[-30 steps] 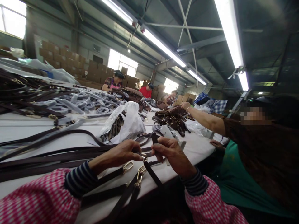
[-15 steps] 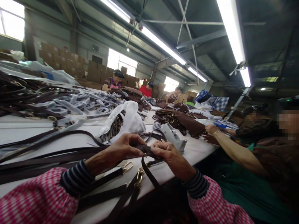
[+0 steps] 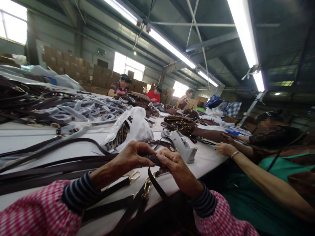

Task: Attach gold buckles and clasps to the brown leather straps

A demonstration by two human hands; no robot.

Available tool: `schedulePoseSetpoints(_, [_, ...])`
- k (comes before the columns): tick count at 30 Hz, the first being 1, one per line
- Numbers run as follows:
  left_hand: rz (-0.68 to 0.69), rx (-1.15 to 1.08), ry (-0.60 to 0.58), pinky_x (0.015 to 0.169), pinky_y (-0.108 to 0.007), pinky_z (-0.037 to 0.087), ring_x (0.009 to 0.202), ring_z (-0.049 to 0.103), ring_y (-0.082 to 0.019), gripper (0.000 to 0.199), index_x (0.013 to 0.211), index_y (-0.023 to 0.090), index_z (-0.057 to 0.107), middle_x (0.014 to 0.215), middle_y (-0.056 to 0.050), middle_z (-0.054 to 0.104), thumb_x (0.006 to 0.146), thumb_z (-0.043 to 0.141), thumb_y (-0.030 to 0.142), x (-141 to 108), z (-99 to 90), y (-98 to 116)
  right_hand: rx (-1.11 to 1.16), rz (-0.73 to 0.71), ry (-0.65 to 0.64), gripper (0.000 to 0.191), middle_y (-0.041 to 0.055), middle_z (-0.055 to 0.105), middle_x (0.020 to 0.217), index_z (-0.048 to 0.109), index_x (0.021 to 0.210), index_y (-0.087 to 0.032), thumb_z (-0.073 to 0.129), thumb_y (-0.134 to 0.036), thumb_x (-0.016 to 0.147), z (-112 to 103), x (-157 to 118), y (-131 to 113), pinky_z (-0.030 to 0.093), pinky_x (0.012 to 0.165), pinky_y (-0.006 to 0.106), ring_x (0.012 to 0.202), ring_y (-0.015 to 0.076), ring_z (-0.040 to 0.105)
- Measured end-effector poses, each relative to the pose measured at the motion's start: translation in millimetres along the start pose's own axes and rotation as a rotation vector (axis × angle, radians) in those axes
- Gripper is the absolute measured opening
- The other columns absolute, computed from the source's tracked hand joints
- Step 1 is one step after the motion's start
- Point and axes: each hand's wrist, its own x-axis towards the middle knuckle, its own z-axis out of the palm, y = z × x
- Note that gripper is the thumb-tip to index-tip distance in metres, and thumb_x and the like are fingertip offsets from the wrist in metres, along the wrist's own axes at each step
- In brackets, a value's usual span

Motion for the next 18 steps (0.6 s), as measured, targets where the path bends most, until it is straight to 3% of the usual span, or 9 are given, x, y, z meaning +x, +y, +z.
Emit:
schedulePoseSetpoints(5, [0.046, -0.014, 0.025, 0.060, -0.026, 0.041, 0.062, 0.056, -0.014, 0.033, 0.081, 0.010, 0.078, 0.068, -0.003, 0.070, 0.054, 0.090, 0.025, 0.5, 4.6, -4.9, -0.065, -0.138, 0.127, 0.039, 0.0002, 0.045, 0.087, 0.054, 0.069, -0.018, 0.057, -0.042, 0.099, 19.7, 2.6, 8.0, 0.049, 0.055, 0.022, 0.069, 0.0128, 0.050])
schedulePoseSetpoints(10, [0.086, -0.011, 0.077, 0.061, -0.025, 0.043, 0.062, 0.056, -0.013, 0.027, 0.078, 0.010, 0.078, 0.065, -0.001, 0.067, 0.055, 0.087, 0.020, -1.0, 9.0, -1.6, -0.184, -0.222, 0.283, 0.038, 0.0000, 0.045, 0.085, 0.052, 0.075, -0.020, 0.047, -0.044, 0.104, 34.3, 9.6, 18.7, 0.048, 0.051, 0.023, 0.067, 0.0135, 0.051])
schedulePoseSetpoints(13, [0.109, 0.016, 0.107, 0.060, -0.023, 0.042, 0.061, 0.054, -0.011, 0.025, 0.078, 0.010, 0.077, 0.063, 0.001, 0.066, 0.056, 0.086, 0.018, 0.9, 5.7, 0.9, -0.211, -0.194, 0.242, 0.040, -0.0010, 0.046, 0.083, 0.052, 0.078, -0.020, 0.046, -0.049, 0.104, 29.0, 11.7, 23.3, 0.047, 0.046, 0.022, 0.063, 0.0123, 0.052])
schedulePoseSetpoints(18, [0.052, -0.014, 0.075, 0.057, -0.023, 0.041, 0.057, 0.055, -0.010, 0.036, 0.087, 0.011, 0.072, 0.064, 0.002, 0.067, 0.057, 0.089, 0.022, 3.2, -2.2, 3.4, -0.050, -0.094, 0.189, 0.040, -0.0039, 0.042, 0.078, 0.054, 0.081, -0.020, 0.049, -0.053, 0.102, 14.6, 9.8, 23.1, 0.049, 0.046, 0.021, 0.054, 0.0093, 0.052])
